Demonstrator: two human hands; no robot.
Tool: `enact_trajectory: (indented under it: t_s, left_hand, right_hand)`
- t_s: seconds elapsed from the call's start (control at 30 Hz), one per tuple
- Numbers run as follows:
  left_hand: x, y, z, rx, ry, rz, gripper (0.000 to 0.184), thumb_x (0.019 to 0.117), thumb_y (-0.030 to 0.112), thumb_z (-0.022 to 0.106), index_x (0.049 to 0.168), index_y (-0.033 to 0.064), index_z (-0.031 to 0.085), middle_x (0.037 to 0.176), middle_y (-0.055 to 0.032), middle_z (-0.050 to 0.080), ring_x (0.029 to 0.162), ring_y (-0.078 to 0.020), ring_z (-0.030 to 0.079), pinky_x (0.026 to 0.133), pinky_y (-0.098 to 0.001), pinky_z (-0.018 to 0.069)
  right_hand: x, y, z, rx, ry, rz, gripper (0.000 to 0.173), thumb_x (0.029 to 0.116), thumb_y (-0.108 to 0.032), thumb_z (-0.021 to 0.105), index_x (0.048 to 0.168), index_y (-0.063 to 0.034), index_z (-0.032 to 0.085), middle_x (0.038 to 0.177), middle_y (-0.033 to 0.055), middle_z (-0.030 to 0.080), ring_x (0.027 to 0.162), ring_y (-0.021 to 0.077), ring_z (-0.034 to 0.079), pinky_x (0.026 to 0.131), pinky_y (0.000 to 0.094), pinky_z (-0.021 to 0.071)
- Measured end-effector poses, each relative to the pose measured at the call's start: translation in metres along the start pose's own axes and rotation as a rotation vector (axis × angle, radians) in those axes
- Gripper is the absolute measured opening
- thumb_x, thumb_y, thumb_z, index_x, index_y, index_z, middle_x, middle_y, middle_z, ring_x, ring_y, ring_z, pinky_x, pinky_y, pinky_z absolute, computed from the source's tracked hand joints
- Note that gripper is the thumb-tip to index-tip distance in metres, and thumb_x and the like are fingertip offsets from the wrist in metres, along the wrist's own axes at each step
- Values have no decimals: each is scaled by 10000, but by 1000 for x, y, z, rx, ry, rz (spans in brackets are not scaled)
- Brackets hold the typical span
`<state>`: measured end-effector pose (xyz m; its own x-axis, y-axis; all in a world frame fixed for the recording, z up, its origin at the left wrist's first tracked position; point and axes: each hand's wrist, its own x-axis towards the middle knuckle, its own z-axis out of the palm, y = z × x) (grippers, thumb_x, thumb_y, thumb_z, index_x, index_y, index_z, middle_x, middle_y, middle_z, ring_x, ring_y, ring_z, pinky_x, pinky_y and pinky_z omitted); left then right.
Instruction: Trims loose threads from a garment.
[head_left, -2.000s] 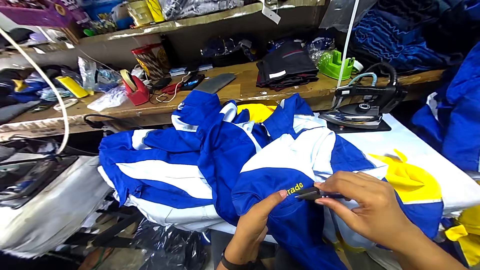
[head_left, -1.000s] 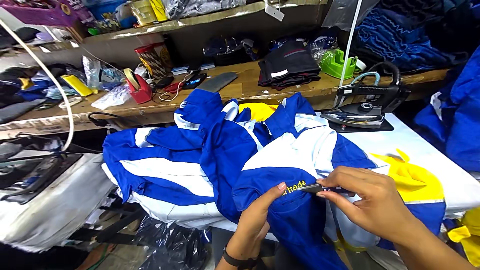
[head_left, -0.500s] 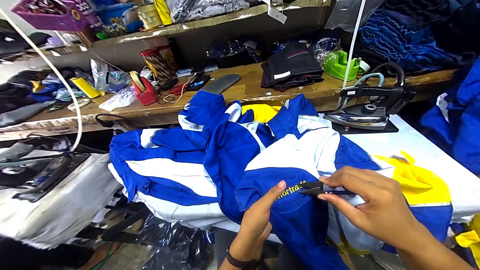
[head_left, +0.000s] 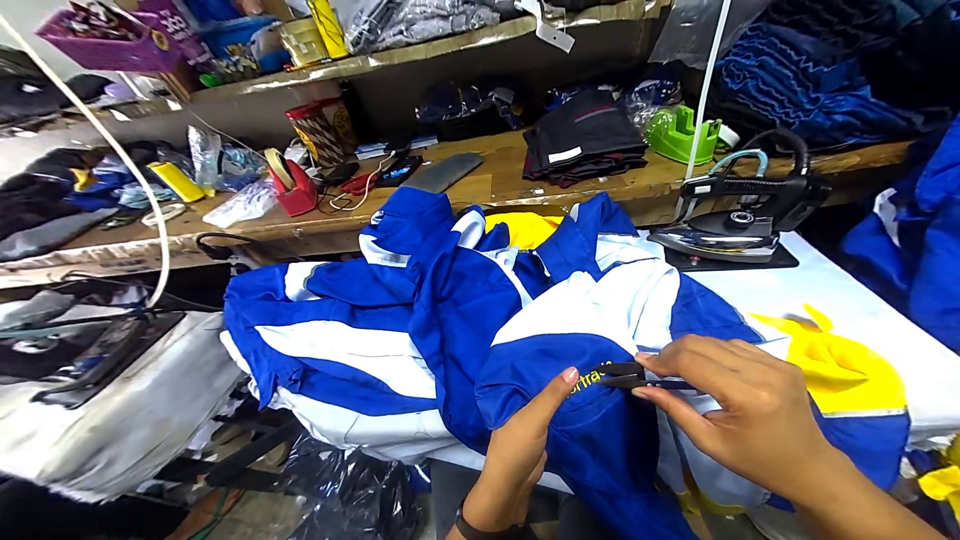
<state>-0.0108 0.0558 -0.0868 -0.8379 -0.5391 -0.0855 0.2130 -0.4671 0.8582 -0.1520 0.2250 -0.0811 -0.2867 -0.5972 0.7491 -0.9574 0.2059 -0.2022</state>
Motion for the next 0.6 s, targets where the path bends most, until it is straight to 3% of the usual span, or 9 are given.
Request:
enact_trajectory:
  t_s: [0.23, 0.6]
  left_hand:
    - [-2, -3, -3, -114, -21, 5, 134, 916, 21, 689, 1043, -10, 716, 976, -110, 756, 950, -160, 731, 915, -343, 592]
    - [-2, -4, -2, -52, 24, 19, 129, 918, 3, 682, 1041, -26, 710, 968, -115, 753, 943, -160, 729, 911, -336, 591]
  right_hand:
    - [-11, 1, 15, 128, 79, 125, 319, 986, -393, 634, 1034, -108, 767, 891, 37, 720, 759, 97, 636, 629, 248, 490]
    - [-9, -2, 7, 38, 82, 71, 297, 999, -392, 613, 1027, -144, 774, 908, 32, 742, 783, 124, 655, 652, 294, 470]
